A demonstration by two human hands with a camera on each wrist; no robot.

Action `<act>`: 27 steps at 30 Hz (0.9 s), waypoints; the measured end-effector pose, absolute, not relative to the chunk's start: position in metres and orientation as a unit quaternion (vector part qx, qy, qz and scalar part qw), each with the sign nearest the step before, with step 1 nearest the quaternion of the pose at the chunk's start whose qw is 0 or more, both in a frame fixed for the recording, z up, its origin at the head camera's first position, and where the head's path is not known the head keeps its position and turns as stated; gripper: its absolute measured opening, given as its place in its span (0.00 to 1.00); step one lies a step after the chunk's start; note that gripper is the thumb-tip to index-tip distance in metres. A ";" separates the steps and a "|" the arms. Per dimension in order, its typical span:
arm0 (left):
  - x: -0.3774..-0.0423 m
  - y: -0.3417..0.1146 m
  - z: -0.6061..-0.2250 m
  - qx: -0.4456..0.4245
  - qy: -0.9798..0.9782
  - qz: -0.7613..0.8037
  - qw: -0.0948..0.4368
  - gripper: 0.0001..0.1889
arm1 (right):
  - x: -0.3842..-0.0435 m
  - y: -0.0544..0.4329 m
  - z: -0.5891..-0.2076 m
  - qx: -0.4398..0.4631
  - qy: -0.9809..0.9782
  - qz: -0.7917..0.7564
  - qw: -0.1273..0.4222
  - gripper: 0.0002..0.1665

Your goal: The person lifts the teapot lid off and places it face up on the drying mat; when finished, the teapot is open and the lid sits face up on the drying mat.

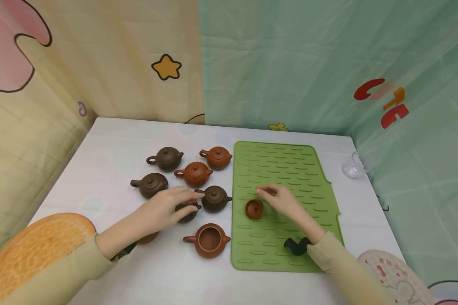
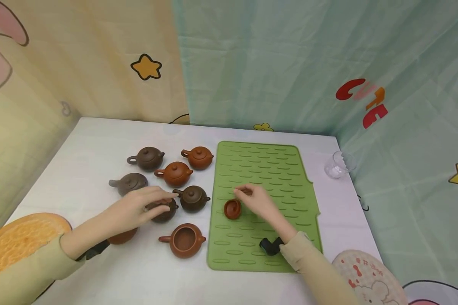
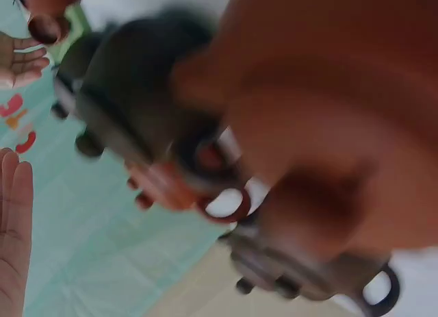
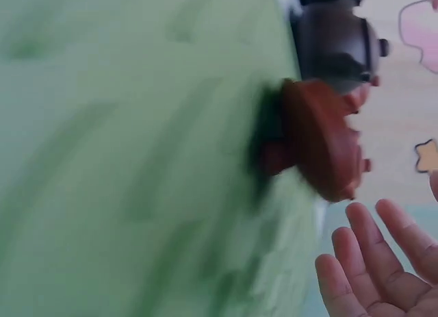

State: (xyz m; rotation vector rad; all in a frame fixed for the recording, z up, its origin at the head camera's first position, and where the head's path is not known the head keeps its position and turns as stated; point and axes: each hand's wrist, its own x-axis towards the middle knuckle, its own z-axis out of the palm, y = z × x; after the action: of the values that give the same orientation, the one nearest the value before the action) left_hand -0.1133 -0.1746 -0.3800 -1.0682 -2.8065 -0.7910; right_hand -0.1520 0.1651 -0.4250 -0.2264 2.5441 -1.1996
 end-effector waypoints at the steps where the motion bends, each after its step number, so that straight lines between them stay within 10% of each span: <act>1: -0.120 -0.173 -0.375 -0.341 -0.905 -0.252 0.022 0.17 | -0.155 0.161 -0.421 -0.087 0.891 -0.419 0.153 0.24; 27: -0.192 -0.163 -0.403 -0.335 -0.902 -0.224 -0.153 0.12 | -0.175 0.058 -0.409 -0.260 0.883 -0.366 0.139 0.10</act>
State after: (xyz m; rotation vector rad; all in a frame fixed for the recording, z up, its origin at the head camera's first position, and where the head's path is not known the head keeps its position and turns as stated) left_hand -0.1919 -0.1626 -0.4029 -1.1710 -3.1487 -0.7833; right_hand -0.1749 0.0576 -0.4095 -0.7518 2.5520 -1.0572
